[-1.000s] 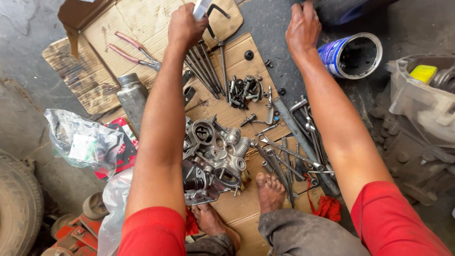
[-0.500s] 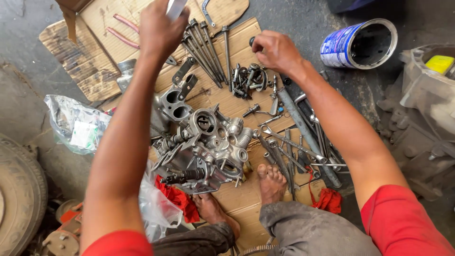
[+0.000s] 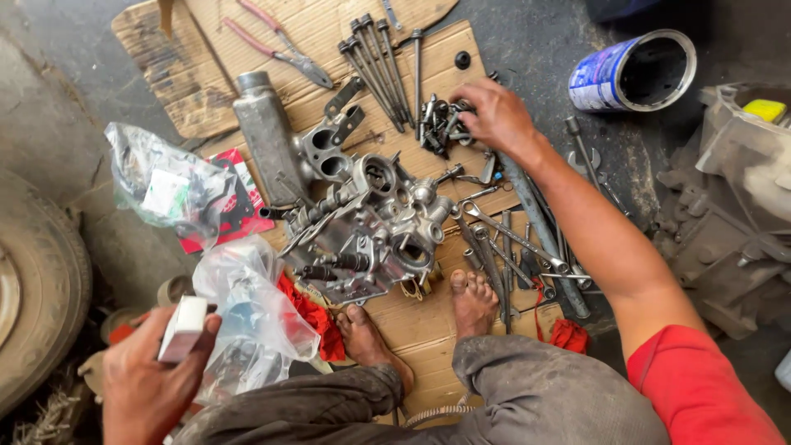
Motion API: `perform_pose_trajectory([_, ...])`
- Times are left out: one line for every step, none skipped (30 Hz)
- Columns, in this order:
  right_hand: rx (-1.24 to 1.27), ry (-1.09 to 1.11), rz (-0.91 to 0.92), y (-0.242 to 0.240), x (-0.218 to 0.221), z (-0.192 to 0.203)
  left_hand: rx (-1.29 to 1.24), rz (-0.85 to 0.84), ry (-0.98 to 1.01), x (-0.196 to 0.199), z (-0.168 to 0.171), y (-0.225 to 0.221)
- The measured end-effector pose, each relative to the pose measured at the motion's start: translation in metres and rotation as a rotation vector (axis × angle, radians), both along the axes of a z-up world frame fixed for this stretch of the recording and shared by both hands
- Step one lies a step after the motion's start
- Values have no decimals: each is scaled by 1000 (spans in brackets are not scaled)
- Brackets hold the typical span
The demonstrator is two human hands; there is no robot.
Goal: The person sits on the workshop floor and repositions an engine cylinder head on cardboard. They unwrap a new gasket from a plastic bag and packaging, handle gaskets and small parts, then apply sealant from a can onto engine components using a spatula-like applicator, and finally wipe their hands with a red cloth.
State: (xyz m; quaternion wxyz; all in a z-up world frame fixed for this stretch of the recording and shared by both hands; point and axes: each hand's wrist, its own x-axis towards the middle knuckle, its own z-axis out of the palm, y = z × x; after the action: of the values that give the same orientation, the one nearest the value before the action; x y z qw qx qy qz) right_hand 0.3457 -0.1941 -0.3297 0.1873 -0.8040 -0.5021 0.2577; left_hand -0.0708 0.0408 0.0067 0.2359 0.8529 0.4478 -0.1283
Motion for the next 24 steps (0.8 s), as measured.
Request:
perform_pose_trajectory([51, 3, -27, -1, 0, -9, -7, 45, -50, -9, 8, -9])
perform_pose_trajectory([55, 4, -19, 1, -1, 1, -3, 52, -49, -16, 5, -15])
perform_pose_trajectory([-67, 112, -96, 3, 0, 10, -65, 150, -140, -23, 1, -22])
perform_pose_trajectory([-196, 216, -179, 1, 2, 20, -135, 241, -233, -27, -6, -26])
perform_pose_trajectory([-198, 214, -179, -1, 3, 22, -138, 242, -235, -22, -4, -26])
perform_pose_trajectory([-138, 244, -168, -4, 3, 23, -62, 162, -204, -17, -4, -26])
perform_pose_trajectory([-78, 275, -158, -8, 4, 25, 13, 82, -172, -12, -3, -25])
perform_pose_trajectory([-81, 276, -153, -5, 3, 37, 11, 88, -170, -10, -1, -25])
perform_pose_trajectory([-143, 414, -278, -3, 1, 48, -4, 101, -170, -8, 0, -24])
perform_pose_trajectory([-203, 550, -408, -2, 1, 60, -18, 108, -172, -5, 2, -22])
perform_pose_trajectory([-204, 548, -409, -5, 3, 61, -19, 108, -173, -5, 3, -22])
perform_pose_trajectory([-154, 623, -433, -9, 6, 61, -13, 79, -205, -5, 3, -22])
perform_pose_trajectory([-102, 697, -457, -13, 9, 61, -7, 49, -238, -5, 3, -22])
perform_pose_trajectory([-108, 698, -456, -14, 12, 64, -11, 53, -237, -5, 4, -22])
perform_pose_trajectory([-44, 753, -457, -14, 16, 66, -26, 64, -233, -6, 5, -23])
perform_pose_trajectory([22, 807, -457, -14, 20, 68, -39, 76, -230, -6, 7, -23])
perform_pose_trajectory([19, 807, -456, -12, 22, 74, -42, 79, -229, -9, 6, -23])
perform_pose_trajectory([19, 823, -499, -10, 26, 80, -32, 74, -226, -12, 6, -22])
perform_pose_trajectory([20, 838, -543, -9, 30, 86, -23, 69, -223, -13, 5, -22])
perform_pose_trajectory([20, 835, -547, -9, 37, 84, -25, 66, -225, -15, 5, -21])
perform_pose_trajectory([70, 827, -544, -10, 43, 81, -23, 59, -230, -15, 6, -21])
perform_pose_trajectory([118, 821, -539, -10, 50, 78, -21, 53, -233, -17, 6, -21])
perform_pose_trajectory([117, 820, -541, -7, 56, 75, -23, 52, -234, -17, 6, -20])
perform_pose_trajectory([117, 654, -555, -6, 62, 71, -33, 60, -234, -17, 6, -20])
